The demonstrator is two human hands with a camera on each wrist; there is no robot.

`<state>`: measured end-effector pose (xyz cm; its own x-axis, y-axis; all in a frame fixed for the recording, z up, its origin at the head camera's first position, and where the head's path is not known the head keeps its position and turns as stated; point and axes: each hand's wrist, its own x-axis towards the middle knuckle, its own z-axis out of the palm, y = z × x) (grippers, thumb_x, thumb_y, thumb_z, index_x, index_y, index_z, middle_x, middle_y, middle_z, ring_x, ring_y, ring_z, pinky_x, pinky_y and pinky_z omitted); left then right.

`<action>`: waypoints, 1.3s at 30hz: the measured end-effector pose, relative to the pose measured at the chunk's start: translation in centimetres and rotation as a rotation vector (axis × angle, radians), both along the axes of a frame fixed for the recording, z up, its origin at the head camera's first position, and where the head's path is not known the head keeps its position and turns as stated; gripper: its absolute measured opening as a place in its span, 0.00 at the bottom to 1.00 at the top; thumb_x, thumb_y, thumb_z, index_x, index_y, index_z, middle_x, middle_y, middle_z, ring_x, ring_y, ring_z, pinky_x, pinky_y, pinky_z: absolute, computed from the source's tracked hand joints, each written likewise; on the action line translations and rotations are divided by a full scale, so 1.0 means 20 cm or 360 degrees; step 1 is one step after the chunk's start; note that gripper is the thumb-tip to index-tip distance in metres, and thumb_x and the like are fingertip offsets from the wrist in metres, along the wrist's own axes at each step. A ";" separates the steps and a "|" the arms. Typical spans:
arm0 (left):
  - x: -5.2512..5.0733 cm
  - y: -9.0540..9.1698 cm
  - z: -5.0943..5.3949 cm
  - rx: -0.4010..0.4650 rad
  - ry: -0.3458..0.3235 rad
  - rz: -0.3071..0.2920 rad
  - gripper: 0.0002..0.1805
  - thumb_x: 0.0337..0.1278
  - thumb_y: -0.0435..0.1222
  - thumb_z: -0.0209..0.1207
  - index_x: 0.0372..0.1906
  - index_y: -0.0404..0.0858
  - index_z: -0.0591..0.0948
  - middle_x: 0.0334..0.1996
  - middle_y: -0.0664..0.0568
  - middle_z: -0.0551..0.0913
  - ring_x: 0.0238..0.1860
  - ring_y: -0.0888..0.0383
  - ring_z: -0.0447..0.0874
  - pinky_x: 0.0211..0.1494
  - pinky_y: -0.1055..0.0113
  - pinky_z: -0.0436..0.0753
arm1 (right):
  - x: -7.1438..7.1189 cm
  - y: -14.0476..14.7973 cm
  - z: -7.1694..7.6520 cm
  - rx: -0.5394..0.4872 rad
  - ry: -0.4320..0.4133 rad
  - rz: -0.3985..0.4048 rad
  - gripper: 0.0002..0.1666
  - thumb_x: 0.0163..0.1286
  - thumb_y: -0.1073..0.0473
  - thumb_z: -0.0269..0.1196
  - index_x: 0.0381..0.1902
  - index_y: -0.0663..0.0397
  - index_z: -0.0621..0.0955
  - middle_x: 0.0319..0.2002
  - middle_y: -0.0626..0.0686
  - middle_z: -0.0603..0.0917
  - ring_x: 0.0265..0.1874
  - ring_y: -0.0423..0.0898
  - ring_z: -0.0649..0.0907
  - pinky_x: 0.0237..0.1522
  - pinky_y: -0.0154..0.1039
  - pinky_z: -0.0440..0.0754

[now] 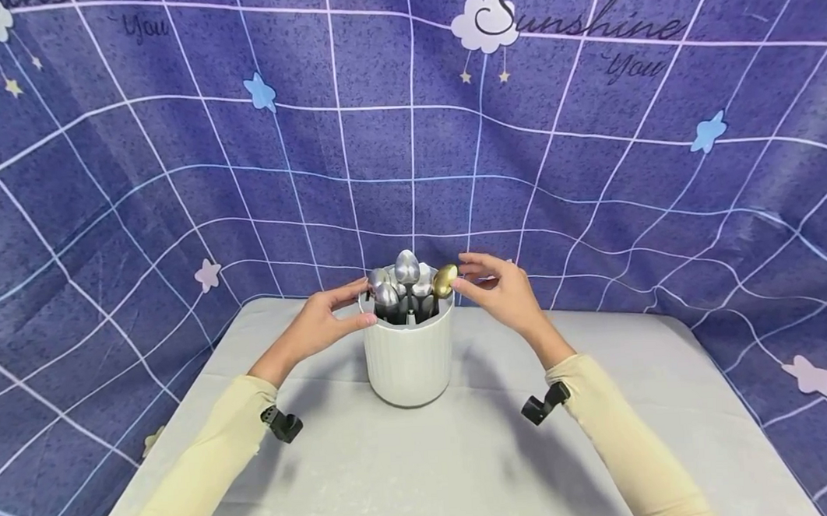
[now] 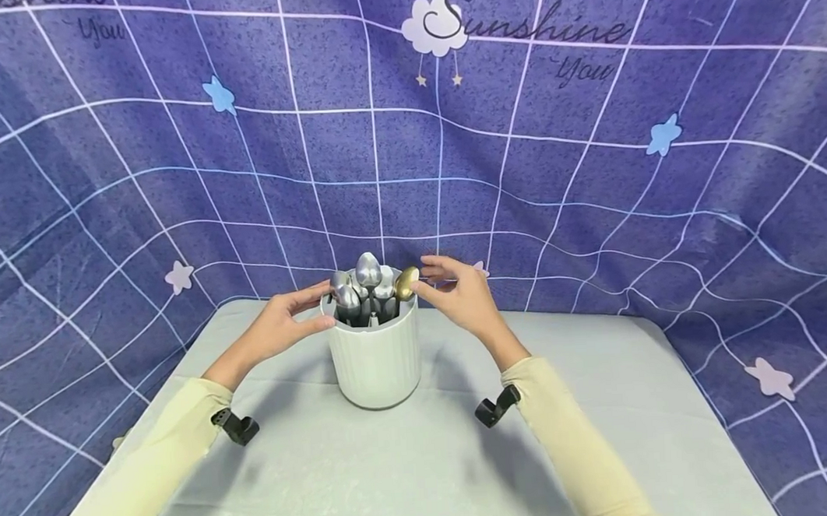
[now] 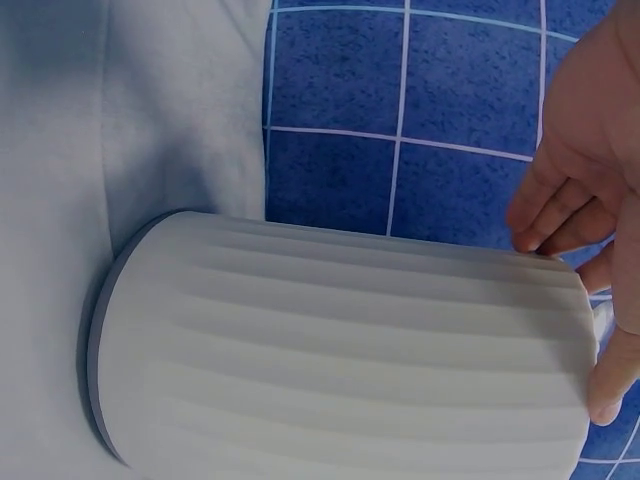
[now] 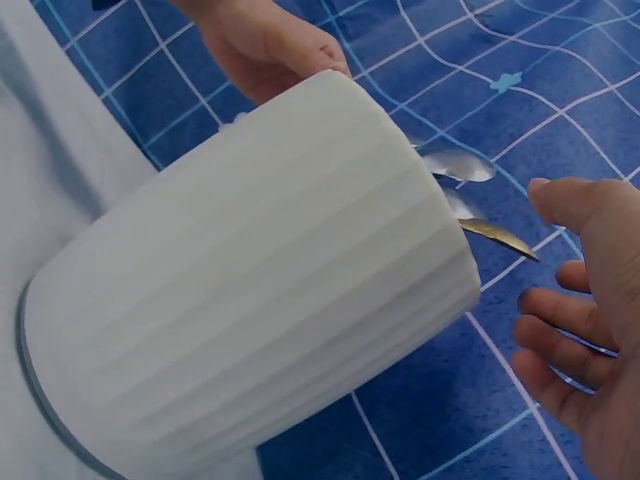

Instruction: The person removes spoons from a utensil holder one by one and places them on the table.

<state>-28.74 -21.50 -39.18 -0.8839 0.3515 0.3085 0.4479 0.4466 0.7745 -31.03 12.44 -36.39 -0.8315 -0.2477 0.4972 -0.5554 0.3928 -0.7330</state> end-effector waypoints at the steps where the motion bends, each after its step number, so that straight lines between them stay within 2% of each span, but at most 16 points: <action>1: 0.00 0.00 0.00 -0.0001 0.0004 0.0001 0.37 0.60 0.46 0.72 0.72 0.38 0.75 0.74 0.50 0.70 0.68 0.41 0.75 0.73 0.47 0.74 | 0.00 -0.01 -0.01 -0.0008 -0.0002 -0.0010 0.28 0.65 0.51 0.74 0.60 0.53 0.84 0.46 0.53 0.91 0.43 0.48 0.89 0.48 0.49 0.89; 3: 0.00 0.00 0.00 0.0001 0.0010 -0.0002 0.37 0.60 0.45 0.72 0.72 0.38 0.75 0.74 0.50 0.70 0.68 0.41 0.75 0.73 0.48 0.75 | -0.01 -0.02 -0.02 -0.0018 0.0003 -0.0024 0.27 0.65 0.51 0.74 0.60 0.54 0.84 0.45 0.53 0.91 0.41 0.47 0.89 0.46 0.45 0.89; 9: 0.01 0.01 0.00 0.0016 0.0008 -0.0006 0.37 0.59 0.43 0.73 0.72 0.38 0.74 0.75 0.47 0.69 0.69 0.41 0.75 0.73 0.49 0.74 | -0.01 -0.05 -0.05 -0.0091 0.0001 -0.0030 0.25 0.64 0.55 0.75 0.57 0.57 0.85 0.42 0.57 0.91 0.38 0.51 0.89 0.44 0.46 0.89; 14: 0.01 0.01 0.01 0.0022 0.0014 -0.0008 0.37 0.59 0.44 0.73 0.72 0.38 0.74 0.74 0.46 0.69 0.69 0.39 0.74 0.73 0.46 0.73 | -0.01 -0.08 -0.06 -0.0132 -0.0015 -0.0074 0.23 0.64 0.55 0.76 0.55 0.57 0.86 0.41 0.57 0.91 0.35 0.50 0.88 0.37 0.31 0.86; 17: 0.02 0.01 0.01 0.0020 0.0015 -0.0006 0.38 0.59 0.45 0.73 0.72 0.38 0.74 0.74 0.46 0.70 0.69 0.40 0.74 0.74 0.45 0.73 | 0.00 -0.09 -0.06 -0.0165 -0.0031 -0.0074 0.23 0.63 0.56 0.76 0.54 0.58 0.86 0.40 0.58 0.91 0.33 0.49 0.88 0.35 0.28 0.85; 25: 0.01 0.01 0.01 -0.0019 -0.0006 0.0031 0.39 0.58 0.49 0.72 0.72 0.40 0.75 0.74 0.50 0.71 0.70 0.43 0.74 0.74 0.49 0.73 | -0.01 -0.10 -0.07 -0.0173 -0.0049 -0.0086 0.23 0.63 0.58 0.76 0.55 0.58 0.86 0.36 0.57 0.91 0.32 0.44 0.87 0.32 0.26 0.84; 33: 0.01 0.01 0.01 -0.0041 0.0009 0.0040 0.38 0.59 0.48 0.72 0.72 0.40 0.75 0.73 0.50 0.71 0.70 0.44 0.73 0.75 0.50 0.73 | 0.01 -0.11 -0.06 -0.0234 -0.0127 -0.0051 0.24 0.63 0.60 0.75 0.57 0.61 0.85 0.38 0.59 0.91 0.35 0.42 0.88 0.32 0.27 0.85; 39: 0.01 0.00 0.01 -0.0070 0.0031 0.0039 0.38 0.59 0.49 0.72 0.72 0.42 0.75 0.73 0.51 0.71 0.70 0.45 0.74 0.75 0.49 0.72 | 0.01 -0.10 -0.05 -0.0260 -0.0151 -0.0044 0.24 0.64 0.60 0.75 0.57 0.61 0.85 0.37 0.60 0.91 0.34 0.39 0.88 0.32 0.26 0.83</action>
